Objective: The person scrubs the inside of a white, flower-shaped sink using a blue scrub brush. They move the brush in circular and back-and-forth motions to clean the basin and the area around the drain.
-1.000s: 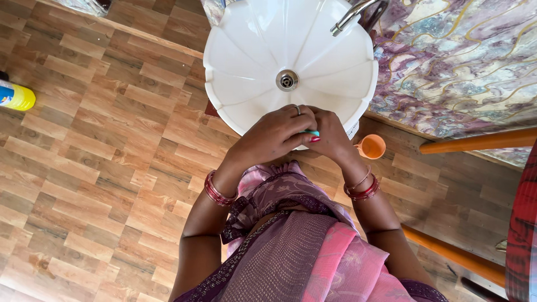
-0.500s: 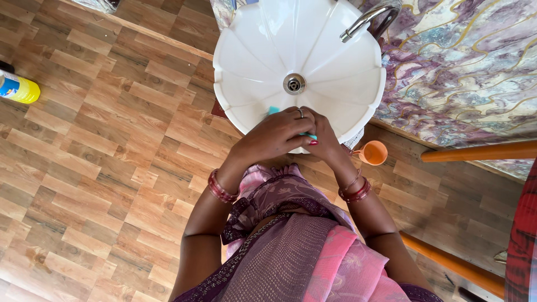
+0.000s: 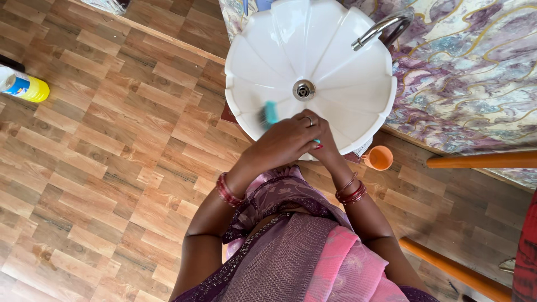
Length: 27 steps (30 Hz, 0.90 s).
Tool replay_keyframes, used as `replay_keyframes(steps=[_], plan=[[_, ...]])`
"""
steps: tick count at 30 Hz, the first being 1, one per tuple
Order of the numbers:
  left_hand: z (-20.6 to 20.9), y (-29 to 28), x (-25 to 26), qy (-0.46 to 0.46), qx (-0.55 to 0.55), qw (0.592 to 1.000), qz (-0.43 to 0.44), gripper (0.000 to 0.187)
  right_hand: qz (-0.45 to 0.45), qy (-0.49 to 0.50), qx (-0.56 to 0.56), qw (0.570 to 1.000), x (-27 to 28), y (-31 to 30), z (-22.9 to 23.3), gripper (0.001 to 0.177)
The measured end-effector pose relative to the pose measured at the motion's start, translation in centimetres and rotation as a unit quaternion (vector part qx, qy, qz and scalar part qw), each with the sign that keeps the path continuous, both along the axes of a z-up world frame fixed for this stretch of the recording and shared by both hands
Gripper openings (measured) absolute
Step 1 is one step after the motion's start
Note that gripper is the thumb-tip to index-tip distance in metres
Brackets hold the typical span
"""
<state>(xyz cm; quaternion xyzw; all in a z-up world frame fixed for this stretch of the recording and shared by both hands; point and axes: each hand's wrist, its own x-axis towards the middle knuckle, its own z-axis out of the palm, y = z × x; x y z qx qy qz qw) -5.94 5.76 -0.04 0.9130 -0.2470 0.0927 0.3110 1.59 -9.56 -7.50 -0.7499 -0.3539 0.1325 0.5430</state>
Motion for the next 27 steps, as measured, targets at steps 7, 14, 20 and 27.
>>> replay_keyframes(steps=[7,14,20,27], plan=[[-1.9,-0.5,-0.6,-0.010,0.035,0.999,0.033,0.044,0.018,-0.029,-0.011,0.999,0.2,1.0,0.5,0.024],[-0.7,-0.1,-1.5,-0.061,0.174,0.982,0.051,0.040,0.000,-0.036,-0.061,0.997,-0.1,2.6,0.4,0.022],[-0.5,2.1,-0.7,-0.056,0.168,0.984,0.031,0.030,-0.042,-0.102,-0.137,0.984,0.3,3.8,0.5,0.026],[2.1,4.3,-1.4,-0.056,0.227,0.972,-0.014,0.024,-0.032,-0.068,-0.034,0.997,-1.4,7.6,1.5,0.017]])
